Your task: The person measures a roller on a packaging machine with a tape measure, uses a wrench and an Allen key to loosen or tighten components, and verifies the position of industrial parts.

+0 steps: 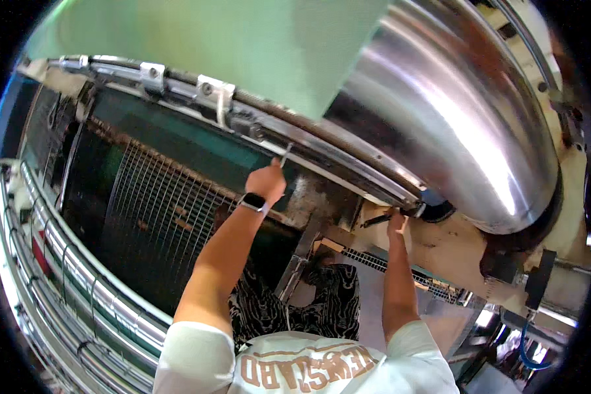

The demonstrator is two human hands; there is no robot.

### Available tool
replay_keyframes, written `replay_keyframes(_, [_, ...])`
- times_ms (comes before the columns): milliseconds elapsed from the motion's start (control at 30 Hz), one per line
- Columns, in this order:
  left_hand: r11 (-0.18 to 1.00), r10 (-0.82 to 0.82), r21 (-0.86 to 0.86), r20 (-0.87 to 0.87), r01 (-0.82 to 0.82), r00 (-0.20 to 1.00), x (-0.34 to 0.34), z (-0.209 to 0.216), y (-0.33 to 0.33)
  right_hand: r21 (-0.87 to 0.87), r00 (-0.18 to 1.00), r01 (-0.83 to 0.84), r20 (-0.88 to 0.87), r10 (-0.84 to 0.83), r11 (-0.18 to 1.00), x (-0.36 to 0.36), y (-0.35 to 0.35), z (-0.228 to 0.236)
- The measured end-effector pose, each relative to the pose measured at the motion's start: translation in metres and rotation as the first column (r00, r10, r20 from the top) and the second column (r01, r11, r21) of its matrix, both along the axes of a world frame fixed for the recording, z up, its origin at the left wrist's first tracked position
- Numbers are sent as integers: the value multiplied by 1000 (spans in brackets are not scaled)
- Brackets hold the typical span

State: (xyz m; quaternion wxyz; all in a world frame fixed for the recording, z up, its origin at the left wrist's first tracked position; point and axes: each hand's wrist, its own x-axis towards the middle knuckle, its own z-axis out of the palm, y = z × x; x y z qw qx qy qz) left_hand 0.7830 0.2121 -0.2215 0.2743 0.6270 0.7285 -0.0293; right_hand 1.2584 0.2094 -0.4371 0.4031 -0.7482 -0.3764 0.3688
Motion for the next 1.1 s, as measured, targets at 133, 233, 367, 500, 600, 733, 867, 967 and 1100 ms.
replay_keyframes(133, [992, 8, 124, 9, -9, 1000, -9, -24, -8, -29, 990, 17, -139, -21, 999, -34, 3, 36])
replay_keyframes(233, [986, -8, 164, 68, -3, 998, 8, -28, 2, -75, 975, -125, 177, 137, 989, 7, 2, 21])
replay_keyframes(367, [989, 25, 144, 80, -37, 996, 2, -29, -4, -96, 900, -195, 378, 217, 976, -3, -5, 10])
replay_keyframes(500, [981, 20, 188, 116, -42, 993, 4, -32, -1, 45, 895, 63, -445, -37, 997, -29, -20, 19])
replay_keyframes(600, [977, 3, 213, 108, -26, 994, -1, -20, -4, -171, 977, 44, -198, -78, 984, -73, -31, 32])
replay_keyframes(733, [971, -18, 239, 112, -10, 994, -1, -27, -3, -559, 957, 73, -195, -216, 826, -61, -27, 36])
replay_keyframes(867, [980, -16, 198, 127, -9, 992, 8, -23, 4, -143, 935, 120, -316, -160, 982, -80, -74, 61])
replay_keyframes(967, [990, 15, 134, 137, -34, 990, 0, -22, 0, -279, 932, -8, -349, -94, 960, -85, -121, 115])
replay_keyframes(1100, [985, 56, 154, 160, -81, 985, -1, -30, -3, -486, 943, -4, -293, -158, 874, -79, -146, 258])
